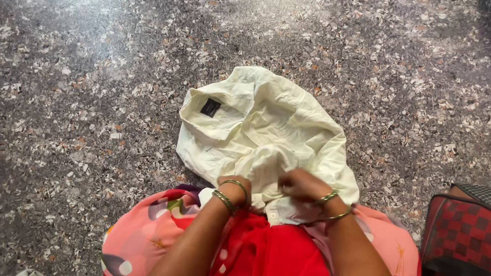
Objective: The person buttons a light-colored collared shirt while sitting on the floor.
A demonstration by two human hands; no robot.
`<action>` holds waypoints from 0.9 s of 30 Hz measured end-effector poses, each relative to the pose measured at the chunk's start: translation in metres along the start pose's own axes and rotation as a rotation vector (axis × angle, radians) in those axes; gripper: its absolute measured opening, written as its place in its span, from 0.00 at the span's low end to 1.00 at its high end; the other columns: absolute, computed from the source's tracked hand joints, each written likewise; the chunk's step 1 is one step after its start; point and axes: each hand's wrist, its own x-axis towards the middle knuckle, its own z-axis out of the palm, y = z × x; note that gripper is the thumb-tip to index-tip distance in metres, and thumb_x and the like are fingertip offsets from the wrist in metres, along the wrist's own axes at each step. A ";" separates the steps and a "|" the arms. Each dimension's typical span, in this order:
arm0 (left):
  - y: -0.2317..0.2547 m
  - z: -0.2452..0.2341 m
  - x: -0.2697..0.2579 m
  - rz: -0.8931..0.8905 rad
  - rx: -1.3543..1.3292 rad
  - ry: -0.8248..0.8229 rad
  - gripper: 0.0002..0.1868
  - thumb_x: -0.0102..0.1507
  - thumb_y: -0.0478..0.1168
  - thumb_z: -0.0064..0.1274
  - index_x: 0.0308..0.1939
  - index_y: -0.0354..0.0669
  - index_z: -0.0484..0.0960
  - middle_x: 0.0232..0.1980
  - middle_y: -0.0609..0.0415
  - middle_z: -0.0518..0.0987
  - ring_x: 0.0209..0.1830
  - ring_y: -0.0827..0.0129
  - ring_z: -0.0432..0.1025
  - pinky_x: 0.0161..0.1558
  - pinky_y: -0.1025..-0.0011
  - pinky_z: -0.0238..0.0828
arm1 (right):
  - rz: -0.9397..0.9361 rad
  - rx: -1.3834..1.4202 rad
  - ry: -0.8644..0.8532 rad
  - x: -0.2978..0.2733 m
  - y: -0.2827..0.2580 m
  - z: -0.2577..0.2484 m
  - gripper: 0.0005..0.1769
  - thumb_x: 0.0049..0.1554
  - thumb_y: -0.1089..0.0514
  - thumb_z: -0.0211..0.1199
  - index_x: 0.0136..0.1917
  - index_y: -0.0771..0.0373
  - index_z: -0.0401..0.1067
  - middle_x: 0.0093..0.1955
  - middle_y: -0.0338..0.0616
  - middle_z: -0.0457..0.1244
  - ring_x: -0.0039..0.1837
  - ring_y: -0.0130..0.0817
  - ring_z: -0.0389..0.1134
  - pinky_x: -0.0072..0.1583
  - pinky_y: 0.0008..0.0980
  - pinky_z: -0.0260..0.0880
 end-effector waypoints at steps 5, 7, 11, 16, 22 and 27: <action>-0.009 -0.034 -0.003 0.186 -0.683 0.475 0.21 0.66 0.56 0.54 0.47 0.43 0.88 0.48 0.42 0.87 0.48 0.53 0.82 0.53 0.62 0.77 | 0.086 0.231 0.772 0.000 0.005 -0.046 0.09 0.59 0.55 0.63 0.47 0.64 0.75 0.42 0.49 0.70 0.43 0.39 0.71 0.49 0.38 0.72; 0.003 -0.042 -0.004 0.390 -0.808 1.116 0.20 0.62 0.51 0.57 0.53 0.46 0.82 0.54 0.49 0.82 0.56 0.55 0.78 0.60 0.64 0.74 | 0.184 0.304 0.834 0.011 0.012 -0.047 0.11 0.59 0.54 0.64 0.47 0.64 0.74 0.41 0.49 0.70 0.43 0.39 0.72 0.48 0.38 0.72; 0.044 -0.030 0.005 0.582 -0.618 1.225 0.33 0.60 0.48 0.57 0.68 0.40 0.76 0.68 0.44 0.72 0.69 0.44 0.64 0.70 0.53 0.61 | 0.241 0.062 0.493 0.033 0.032 -0.023 0.13 0.54 0.53 0.67 0.52 0.58 0.76 0.50 0.52 0.69 0.53 0.46 0.71 0.56 0.41 0.71; 0.047 -0.024 0.007 0.101 -0.061 0.513 0.30 0.61 0.64 0.53 0.57 0.51 0.82 0.72 0.59 0.67 0.75 0.58 0.56 0.71 0.35 0.41 | 0.136 -0.193 0.736 0.035 0.055 -0.029 0.20 0.45 0.52 0.75 0.51 0.57 0.76 0.63 0.57 0.62 0.63 0.58 0.62 0.61 0.50 0.64; 0.045 -0.035 -0.003 -0.031 -0.061 0.291 0.33 0.65 0.68 0.47 0.54 0.46 0.85 0.65 0.54 0.76 0.64 0.59 0.70 0.66 0.46 0.55 | 0.221 -0.101 0.987 0.029 0.029 -0.044 0.44 0.50 0.45 0.70 0.73 0.65 0.62 0.61 0.62 0.62 0.54 0.62 0.68 0.45 0.53 0.70; 0.035 -0.031 0.007 -0.023 -0.155 0.310 0.28 0.65 0.64 0.51 0.49 0.45 0.87 0.53 0.50 0.83 0.54 0.56 0.77 0.56 0.56 0.71 | 0.494 -0.164 0.657 0.038 0.034 -0.037 0.17 0.58 0.44 0.65 0.52 0.58 0.74 0.39 0.50 0.68 0.44 0.56 0.72 0.44 0.52 0.71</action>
